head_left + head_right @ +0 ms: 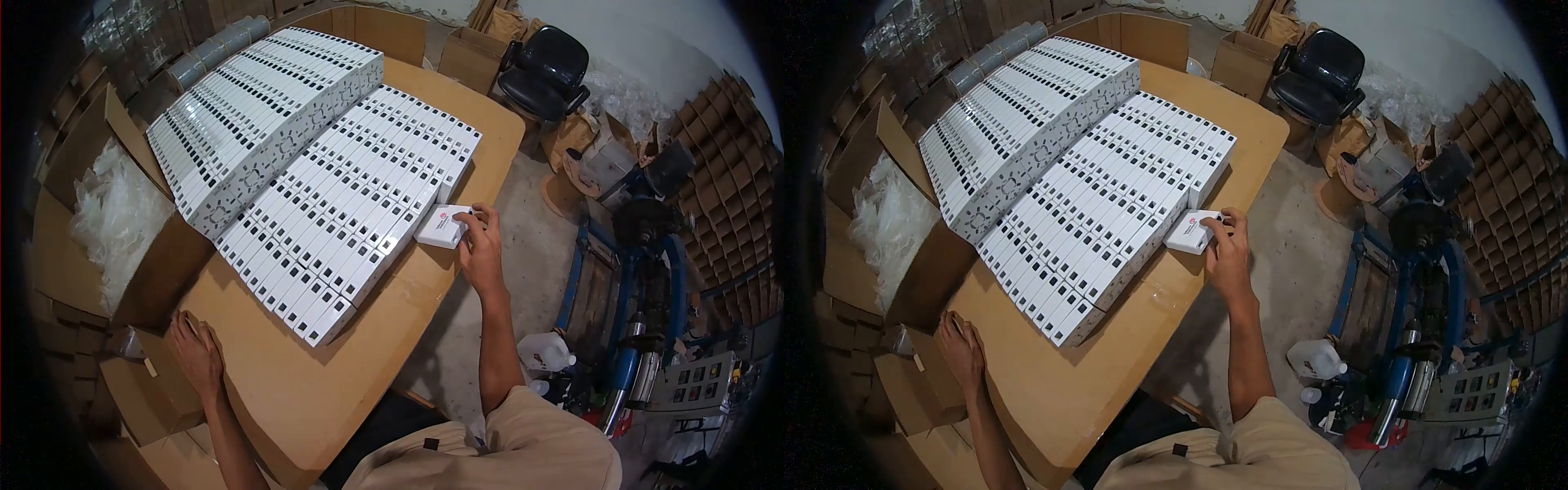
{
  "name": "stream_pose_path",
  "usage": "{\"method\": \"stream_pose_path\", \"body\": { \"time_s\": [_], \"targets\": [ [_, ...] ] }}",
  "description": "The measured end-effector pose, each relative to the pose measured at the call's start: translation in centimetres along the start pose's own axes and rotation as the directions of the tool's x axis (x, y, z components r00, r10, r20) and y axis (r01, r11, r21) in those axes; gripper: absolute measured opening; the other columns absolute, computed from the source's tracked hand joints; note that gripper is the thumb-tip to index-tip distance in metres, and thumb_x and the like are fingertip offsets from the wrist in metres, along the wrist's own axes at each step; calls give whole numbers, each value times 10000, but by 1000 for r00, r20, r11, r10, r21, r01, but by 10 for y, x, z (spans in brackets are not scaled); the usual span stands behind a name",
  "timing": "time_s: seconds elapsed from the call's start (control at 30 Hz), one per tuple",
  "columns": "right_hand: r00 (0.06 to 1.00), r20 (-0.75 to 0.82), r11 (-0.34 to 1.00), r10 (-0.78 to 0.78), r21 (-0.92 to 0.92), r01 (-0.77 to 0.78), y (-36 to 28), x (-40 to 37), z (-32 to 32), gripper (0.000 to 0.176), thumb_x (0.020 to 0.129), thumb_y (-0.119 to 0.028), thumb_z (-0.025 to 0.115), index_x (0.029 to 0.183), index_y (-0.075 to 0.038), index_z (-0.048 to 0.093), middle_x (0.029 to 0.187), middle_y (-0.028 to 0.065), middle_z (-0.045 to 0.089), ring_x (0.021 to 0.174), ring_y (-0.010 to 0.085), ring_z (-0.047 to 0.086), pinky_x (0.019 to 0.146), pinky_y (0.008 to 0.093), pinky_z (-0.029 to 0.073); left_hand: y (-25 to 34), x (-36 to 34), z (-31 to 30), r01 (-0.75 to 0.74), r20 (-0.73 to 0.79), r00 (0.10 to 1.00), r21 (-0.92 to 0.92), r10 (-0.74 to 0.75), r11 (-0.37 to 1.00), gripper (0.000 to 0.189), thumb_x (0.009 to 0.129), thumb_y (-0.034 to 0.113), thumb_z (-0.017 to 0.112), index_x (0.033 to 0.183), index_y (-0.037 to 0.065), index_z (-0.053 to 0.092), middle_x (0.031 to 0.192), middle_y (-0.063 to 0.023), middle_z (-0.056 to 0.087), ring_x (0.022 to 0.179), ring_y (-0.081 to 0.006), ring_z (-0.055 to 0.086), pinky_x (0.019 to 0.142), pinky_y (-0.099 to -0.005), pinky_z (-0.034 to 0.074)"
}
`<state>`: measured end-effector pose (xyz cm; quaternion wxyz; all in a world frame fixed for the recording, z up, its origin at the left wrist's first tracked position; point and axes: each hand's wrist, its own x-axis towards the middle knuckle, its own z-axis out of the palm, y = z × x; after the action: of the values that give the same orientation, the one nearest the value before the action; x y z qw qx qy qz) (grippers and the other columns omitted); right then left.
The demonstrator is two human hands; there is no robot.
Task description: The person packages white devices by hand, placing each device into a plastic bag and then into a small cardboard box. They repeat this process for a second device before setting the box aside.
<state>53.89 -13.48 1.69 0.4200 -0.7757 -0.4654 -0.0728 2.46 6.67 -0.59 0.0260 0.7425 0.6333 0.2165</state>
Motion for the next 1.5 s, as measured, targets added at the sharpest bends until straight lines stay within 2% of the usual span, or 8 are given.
{"method": "stream_pose_path", "body": {
  "time_s": [0.27,0.37,0.47,0.6,0.73,1.23,1.37,1.5],
  "targets": [
    [993,112,994,-23,109,11,-27,-27,-25,415,842,113,654,1205,-89,661,1280,154,568,1003,336,676,860,410,559,-6,0,3,-23,-22,999,-6,23,1000,482,1071,264,484,1441,-43,472,1551,-231,416,1462,-412,351,1213,-490,295],
    [985,170,989,-30,147,4,-56,-43,-32,408,818,123,661,1182,-63,653,1216,136,597,886,245,636,724,339,508,0,1,-2,-11,-12,1000,-6,11,1000,486,1071,272,486,1434,-51,474,1551,-244,408,1455,-414,358,1210,-487,300],
    [967,240,983,-79,178,36,-87,-62,-33,389,817,91,692,1177,-49,649,1173,135,618,833,239,623,706,329,505,-4,0,1,-19,-41,999,-12,18,1000,475,1046,252,524,1413,-48,491,1538,-245,427,1446,-422,365,1211,-498,294],
    [945,323,966,-44,256,-42,-122,-87,-24,389,826,25,729,1200,-41,646,1172,129,642,673,215,592,604,323,497,-5,1,3,-10,-68,998,-27,8,1000,481,1026,241,556,1407,-46,497,1530,-246,436,1442,-425,370,1209,-500,300],
    [876,459,949,-149,314,-3,-159,-104,-9,412,821,4,767,1211,-38,643,1175,122,643,624,183,563,573,313,489,-2,0,-3,30,-64,997,-67,-35,997,487,1010,231,583,1408,-38,502,1524,-236,450,1443,-434,372,1207,-500,308],
    [795,453,815,-404,572,88,-318,-121,124,355,845,8,755,1176,-14,628,1091,141,647,653,244,606,561,341,492,-33,-5,-1,-69,-133,991,-309,28,949,427,960,195,627,1340,12,563,1495,-217,489,1433,-441,385,1200,-508,308],
    [808,376,799,-454,573,182,-337,-98,173,325,846,12,747,1146,-7,623,1064,134,643,635,231,592,544,345,471,-39,1,-10,0,-83,996,-442,-41,897,354,981,169,585,1301,18,593,1454,-204,529,1411,-413,425,1192,-487,324],
    [810,405,805,-425,578,133,-350,-80,202,305,855,-2,742,1136,-5,623,1044,131,643,621,225,585,534,344,468,-31,7,-26,152,-5,980,-627,-200,764,275,1037,164,507,1238,16,622,1337,-186,608,1310,-386,520,1119,-469,392]
  ]
}}
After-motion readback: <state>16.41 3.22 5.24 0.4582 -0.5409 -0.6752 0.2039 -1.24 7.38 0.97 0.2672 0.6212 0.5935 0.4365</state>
